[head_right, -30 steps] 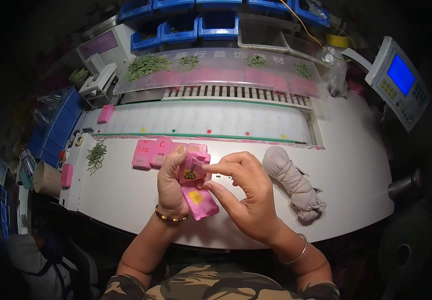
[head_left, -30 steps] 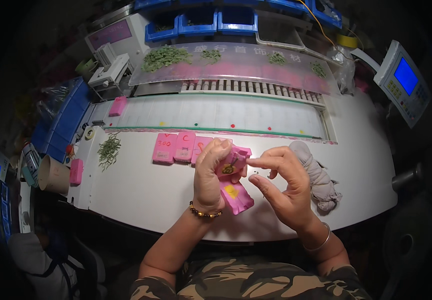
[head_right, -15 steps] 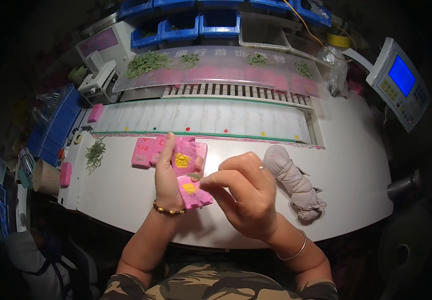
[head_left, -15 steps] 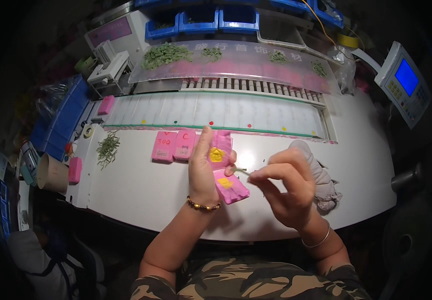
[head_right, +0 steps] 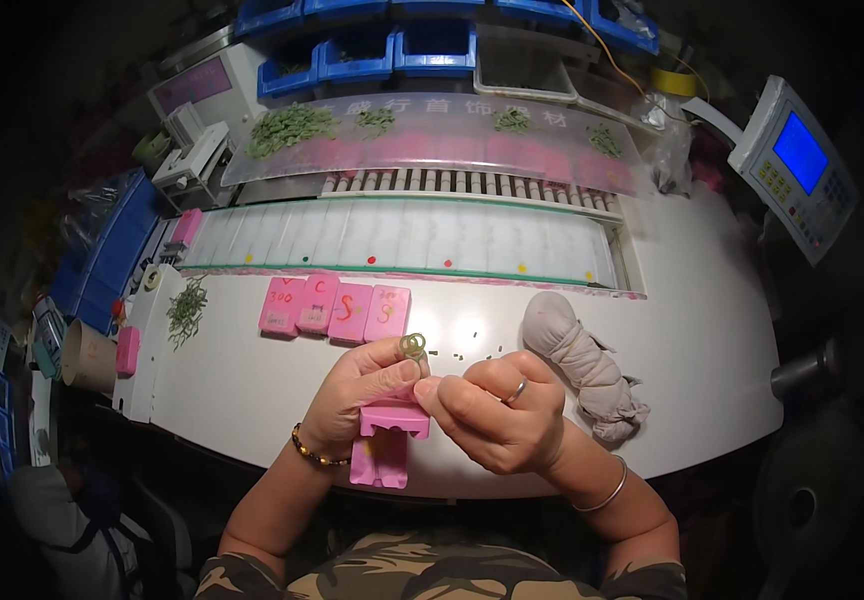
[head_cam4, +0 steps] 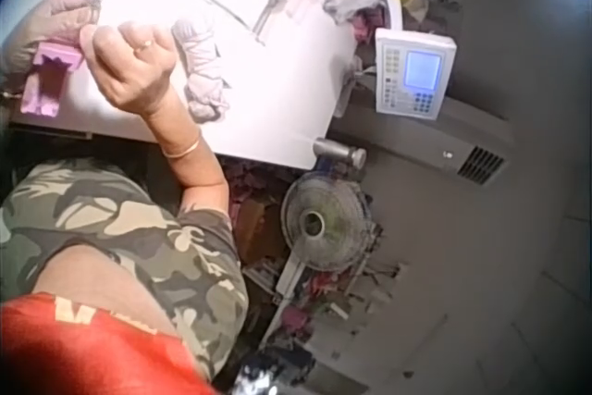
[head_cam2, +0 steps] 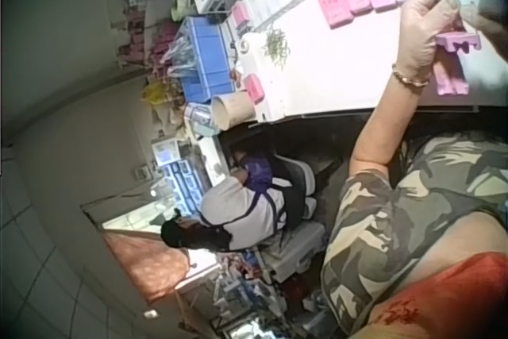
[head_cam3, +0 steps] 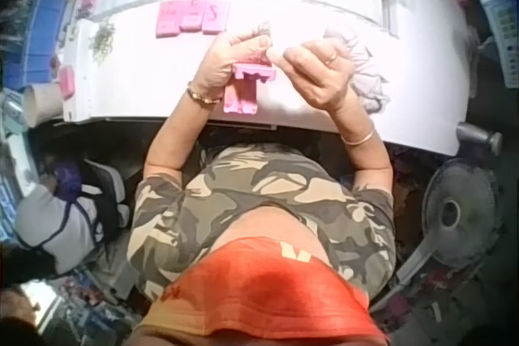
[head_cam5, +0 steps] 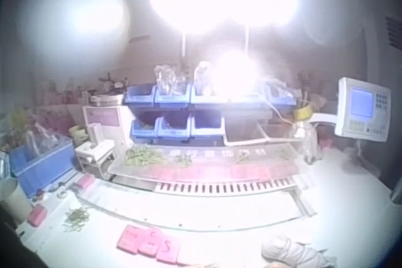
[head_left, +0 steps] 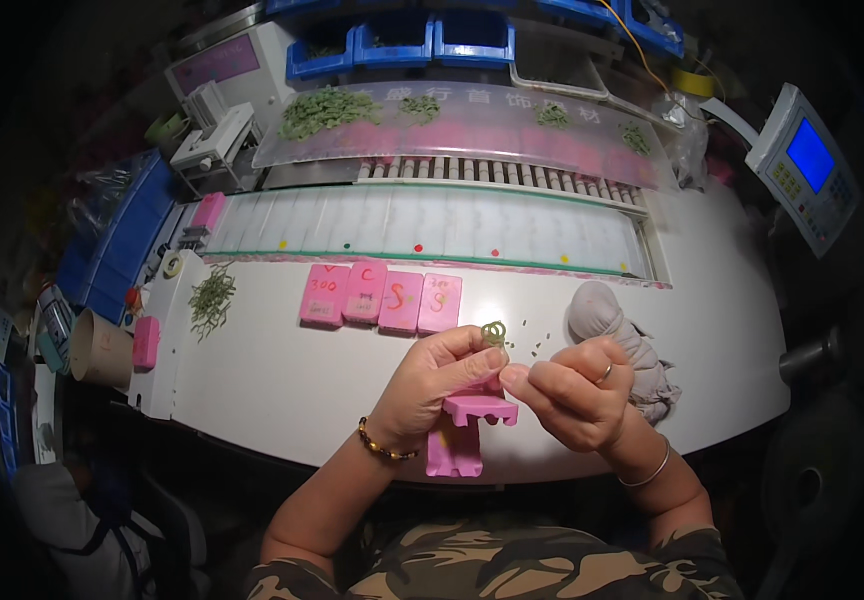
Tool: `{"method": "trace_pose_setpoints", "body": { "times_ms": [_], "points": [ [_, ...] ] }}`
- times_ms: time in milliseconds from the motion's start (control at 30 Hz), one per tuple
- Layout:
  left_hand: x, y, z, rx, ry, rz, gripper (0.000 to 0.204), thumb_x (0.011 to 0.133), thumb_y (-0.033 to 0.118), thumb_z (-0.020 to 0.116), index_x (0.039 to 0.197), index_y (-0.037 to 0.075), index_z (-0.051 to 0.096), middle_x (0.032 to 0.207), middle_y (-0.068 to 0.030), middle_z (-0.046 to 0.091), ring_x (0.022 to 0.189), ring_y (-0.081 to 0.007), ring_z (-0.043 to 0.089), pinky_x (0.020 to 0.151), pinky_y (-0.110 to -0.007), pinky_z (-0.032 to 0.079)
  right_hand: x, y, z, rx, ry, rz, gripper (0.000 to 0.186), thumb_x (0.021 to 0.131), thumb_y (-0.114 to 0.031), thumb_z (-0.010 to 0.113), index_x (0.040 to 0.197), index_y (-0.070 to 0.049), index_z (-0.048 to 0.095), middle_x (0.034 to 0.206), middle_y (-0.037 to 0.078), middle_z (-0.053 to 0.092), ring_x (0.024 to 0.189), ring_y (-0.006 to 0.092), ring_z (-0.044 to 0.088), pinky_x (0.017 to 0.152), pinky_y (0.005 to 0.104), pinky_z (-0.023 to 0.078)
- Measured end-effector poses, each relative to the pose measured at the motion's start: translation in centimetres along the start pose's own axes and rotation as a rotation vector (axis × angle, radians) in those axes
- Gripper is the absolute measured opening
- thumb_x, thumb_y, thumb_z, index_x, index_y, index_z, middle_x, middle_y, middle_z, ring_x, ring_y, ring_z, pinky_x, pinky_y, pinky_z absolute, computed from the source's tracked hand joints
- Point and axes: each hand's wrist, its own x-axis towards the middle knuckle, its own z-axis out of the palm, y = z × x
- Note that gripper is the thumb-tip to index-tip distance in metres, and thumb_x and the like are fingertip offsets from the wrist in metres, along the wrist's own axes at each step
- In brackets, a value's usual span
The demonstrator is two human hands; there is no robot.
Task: The recorder uses pink silicone molds to assemble and clean small jewelry components at a professional workbench.
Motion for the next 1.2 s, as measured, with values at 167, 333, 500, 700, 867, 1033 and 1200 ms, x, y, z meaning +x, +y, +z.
{"method": "trace_pose_setpoints", "body": {
  "times_ms": [167,333,500,700,867,1033,1200],
  "points": [
    [-0.1,-0.2,-0.1,0.114,0.015,-0.004,0.013,0.096,0.014,0.057,0.092,0.002,0.058,0.083,-0.0002,0.059,0.073,-0.0054,0.054,0.066,-0.021,0.045,-0.4,-0.2,0.5,0.139,-0.013,0.126,0.021,0.065,-0.009,0.072,0.086,-0.008,0.071,0.078,-0.003,0.059,0.062,0.0121,0.051,0.055,0.0273,0.033],
    [0.1,-1.1,-0.2,0.130,0.063,0.162,0.012,0.093,0.012,0.064,0.095,0.001,0.061,0.086,-0.0028,0.063,0.078,-0.0058,0.058,0.071,-0.021,0.048,-1.3,-1.5,1.8,0.894,0.076,0.919,0.012,0.074,-0.002,0.076,0.081,-0.008,0.068,0.076,0.002,0.056,0.066,0.0108,0.052,0.058,0.0263,0.040],
    [0.6,-1.1,-0.3,0.112,0.145,0.238,0.009,0.092,0.009,0.062,0.091,0.001,0.060,0.079,-0.0034,0.062,0.072,-0.0096,0.060,0.066,-0.024,0.050,-3.1,-1.5,2.6,1.959,0.094,1.656,0.014,0.093,-0.017,0.063,0.089,-0.003,0.065,0.080,-0.001,0.058,0.068,0.0061,0.046,0.061,0.0183,0.037],
    [1.2,-0.4,-0.2,0.190,0.230,0.209,0.011,0.090,0.009,0.065,0.096,0.000,0.065,0.078,-0.0047,0.064,0.069,-0.0105,0.061,0.065,-0.024,0.051,-1.6,0.0,1.4,1.266,-0.118,1.433,0.021,0.096,-0.019,0.058,0.094,-0.001,0.069,0.086,0.002,0.060,0.074,0.0073,0.053,0.064,0.0199,0.042],
    [1.8,-0.7,0.2,0.358,0.223,0.245,0.013,0.088,0.007,0.068,0.099,-0.001,0.069,0.084,-0.0034,0.068,0.075,-0.0067,0.061,0.067,-0.021,0.051,-1.1,0.2,1.3,1.087,-0.106,1.202,0.017,0.093,-0.016,0.063,0.097,0.000,0.067,0.093,0.003,0.061,0.077,0.0052,0.055,0.066,0.0193,0.043],
    [2.1,-0.4,0.7,0.404,0.173,0.146,0.017,0.087,0.005,0.067,0.103,0.000,0.068,0.089,-0.0042,0.067,0.077,-0.0083,0.061,0.070,-0.023,0.050,-2.4,2.0,0.9,1.341,-0.190,1.278,0.015,0.091,-0.019,0.067,0.092,-0.004,0.067,0.080,-0.001,0.062,0.076,0.0039,0.053,0.066,0.0217,0.043],
    [1.9,-0.7,-0.6,0.351,0.075,0.048,0.024,0.090,0.006,0.063,0.113,-0.001,0.062,0.084,-0.0040,0.062,0.079,-0.0096,0.059,0.073,-0.023,0.049,0.4,8.5,-3.3,0.892,-0.754,1.054,0.018,0.086,-0.018,0.066,0.084,0.000,0.068,0.077,0.003,0.065,0.074,0.0090,0.057,0.069,0.0268,0.047]
  ]
}}
